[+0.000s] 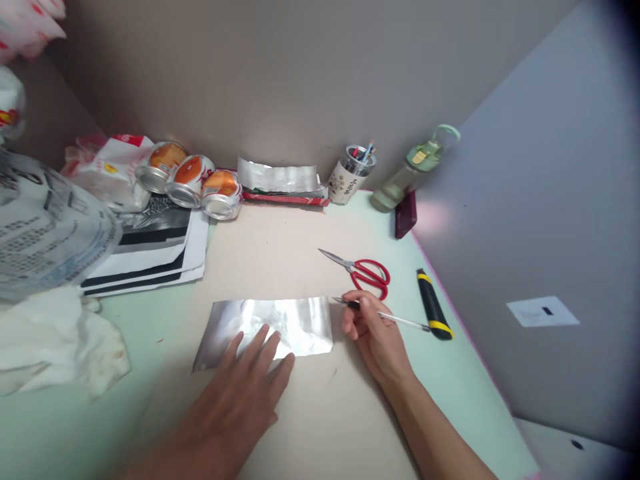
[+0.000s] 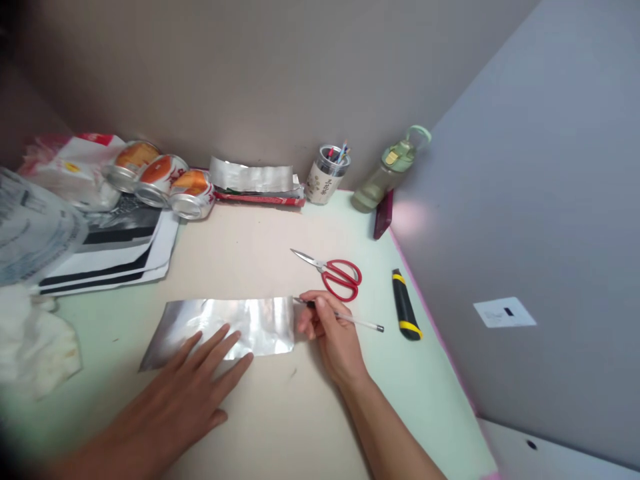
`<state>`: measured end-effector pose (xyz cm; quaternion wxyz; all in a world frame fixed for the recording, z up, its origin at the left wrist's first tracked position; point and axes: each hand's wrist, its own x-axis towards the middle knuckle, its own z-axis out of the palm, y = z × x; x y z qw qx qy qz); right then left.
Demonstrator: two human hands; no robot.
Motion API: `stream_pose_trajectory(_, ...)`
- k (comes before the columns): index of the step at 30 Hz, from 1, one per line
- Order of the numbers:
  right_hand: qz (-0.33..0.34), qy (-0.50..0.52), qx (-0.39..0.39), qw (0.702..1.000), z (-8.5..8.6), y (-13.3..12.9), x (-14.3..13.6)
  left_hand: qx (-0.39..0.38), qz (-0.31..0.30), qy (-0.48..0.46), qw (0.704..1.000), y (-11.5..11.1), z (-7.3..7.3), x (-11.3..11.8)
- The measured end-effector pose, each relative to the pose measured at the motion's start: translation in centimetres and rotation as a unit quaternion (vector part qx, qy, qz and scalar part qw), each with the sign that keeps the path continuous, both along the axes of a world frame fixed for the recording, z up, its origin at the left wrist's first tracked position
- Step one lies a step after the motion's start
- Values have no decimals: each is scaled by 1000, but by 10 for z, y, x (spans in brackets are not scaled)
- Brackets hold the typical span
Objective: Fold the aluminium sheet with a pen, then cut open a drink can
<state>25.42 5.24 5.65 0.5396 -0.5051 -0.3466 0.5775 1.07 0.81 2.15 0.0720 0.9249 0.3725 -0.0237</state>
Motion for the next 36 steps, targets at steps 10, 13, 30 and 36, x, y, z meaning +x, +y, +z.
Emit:
stream_pose_trajectory(10,-50,-22,18,998,-2,8,13,-81,34,27,996,9,16,11)
stream_pose_trajectory(13,-46,-38,35,998,-4,8,14,-82,18,27,996,12,24,8)
stream_pose_trajectory(30,-30,-142,142,979,2,-2,8,80,-116,-129,982,-19,65,37)
stream_pose_trajectory(36,-33,-210,184,960,6,-7,1,53,-255,-164,951,-33,81,128)
